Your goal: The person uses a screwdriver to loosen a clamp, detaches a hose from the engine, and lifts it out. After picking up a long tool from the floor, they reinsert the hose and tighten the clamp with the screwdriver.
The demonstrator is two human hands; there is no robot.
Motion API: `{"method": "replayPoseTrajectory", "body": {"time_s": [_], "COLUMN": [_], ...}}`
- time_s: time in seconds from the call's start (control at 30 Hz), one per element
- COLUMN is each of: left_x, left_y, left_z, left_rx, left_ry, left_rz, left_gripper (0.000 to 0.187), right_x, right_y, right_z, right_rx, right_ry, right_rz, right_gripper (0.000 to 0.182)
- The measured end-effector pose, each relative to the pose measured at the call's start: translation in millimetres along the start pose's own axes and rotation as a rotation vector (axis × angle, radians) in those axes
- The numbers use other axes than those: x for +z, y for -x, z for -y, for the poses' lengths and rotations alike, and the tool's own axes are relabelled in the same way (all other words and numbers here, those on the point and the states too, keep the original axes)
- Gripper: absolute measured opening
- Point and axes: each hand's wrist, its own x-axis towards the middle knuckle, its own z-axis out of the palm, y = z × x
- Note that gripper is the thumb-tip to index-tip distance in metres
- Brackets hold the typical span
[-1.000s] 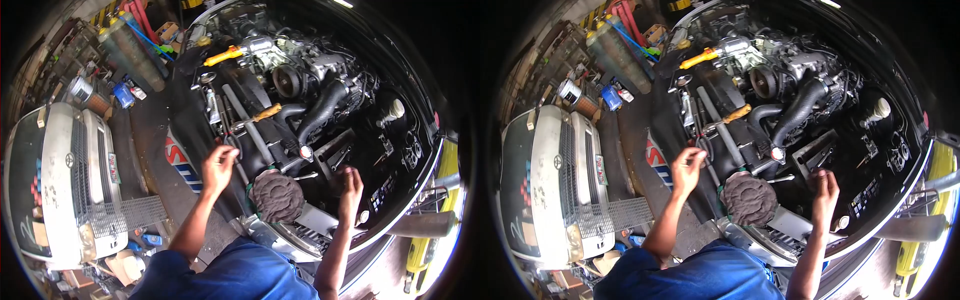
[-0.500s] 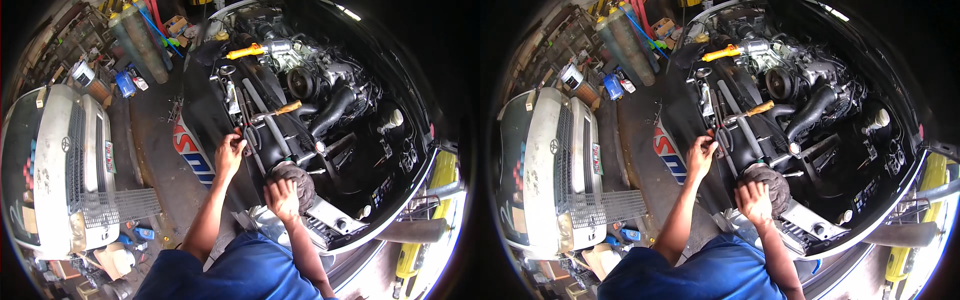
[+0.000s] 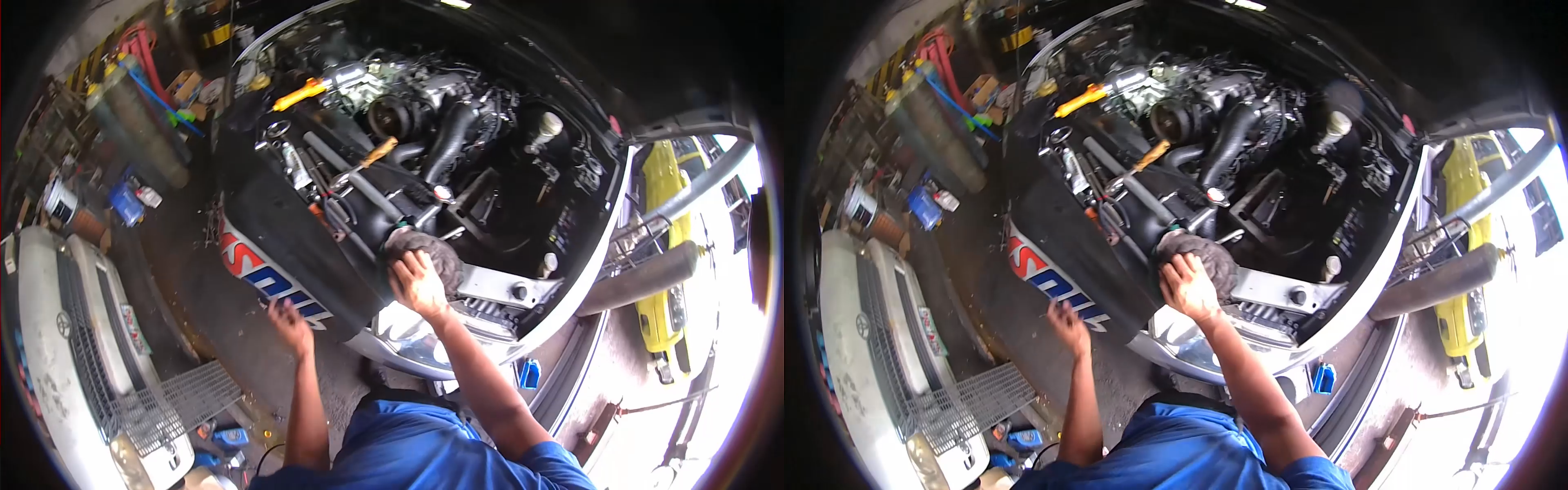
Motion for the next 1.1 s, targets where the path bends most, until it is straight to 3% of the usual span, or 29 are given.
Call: {"method": "replayPoseTrajectory", "body": {"time_s": [0.03,0.07,0.1,0.17,0.2,0.23,0.33,0.43,0.5,0.6,0.67,0.77,0.87,0.97,1.1], "left_x": [-25.6,-57.1,-86.2,-145.6,-185.3,-226.1,-280.1,-301.8,-301.4,-280.1,-253.5,-177.8,-99.2,-25.4,57.7], "left_y": [12.4,19.6,36.2,95.4,104.7,114.1,157.8,191.3,177.1,132.7,96.7,49.1,-3.7,-48.8,-97.6], "left_z": [34.1,102.7,130.5,196.6,194.2,189.1,197.7,190.0,161.6,185.9,190.7,108.5,23.1,-71.5,-167.1], "left_rx": [-0.069,0.023,0.028,0.118,-0.472,-1.082,-1.299,-1.226,-1.173,-0.97,-0.753,-0.595,-0.373,0.105,0.391], "left_ry": [-0.047,-0.368,-0.446,-0.933,-0.633,-0.523,-0.75,-0.415,-0.342,-0.327,-0.113,-0.167,0.013,-0.06,-0.337], "left_rz": [0.035,0.076,0.119,0.09,0.435,0.695,0.725,0.42,0.623,0.592,0.513,0.405,0.401,0.416,0.484], "left_gripper": [0.041,0.045,0.041,0.04,0.042,0.044,0.051,0.048,0.046,0.038,0.031,0.026,0.031,0.036,0.035], "right_x": [2.0,6.3,5.6,0.1,15.9,16.6,6.0,15.5,41.6,69.1,70.3,92.3,97.8,103.6,83.0], "right_y": [2.0,4.2,4.1,0.2,2.6,-2.6,-17.2,-32.4,-42.8,-72.8,-102.0,-124.6,-127.8,-117.8,-127.9], "right_z": [-1.3,-5.1,-7.0,0.6,-5.9,3.0,43.1,61.1,59.0,52.3,66.5,77.3,73.0,63.7,73.7], "right_rx": [0.005,-0.001,0.004,0.071,0.067,0.143,0.178,0.208,0.191,0.396,0.608,0.644,0.68,0.636,0.62], "right_ry": [-0.001,-0.004,-0.004,0.003,0.013,0.01,-0.119,-0.235,-0.188,-0.15,-0.138,-0.072,-0.037,0.01,-0.005], "right_rz": [0.002,0.01,0.023,0.032,0.027,-0.018,-0.035,-0.017,-0.101,0.084,0.15,0.124,0.025,0.03,0.292], "right_gripper": [0.018,0.018,0.017,0.015,0.013,0.012,0.01,0.011,0.015,0.023,0.034,0.037,0.033,0.027,0.028]}}
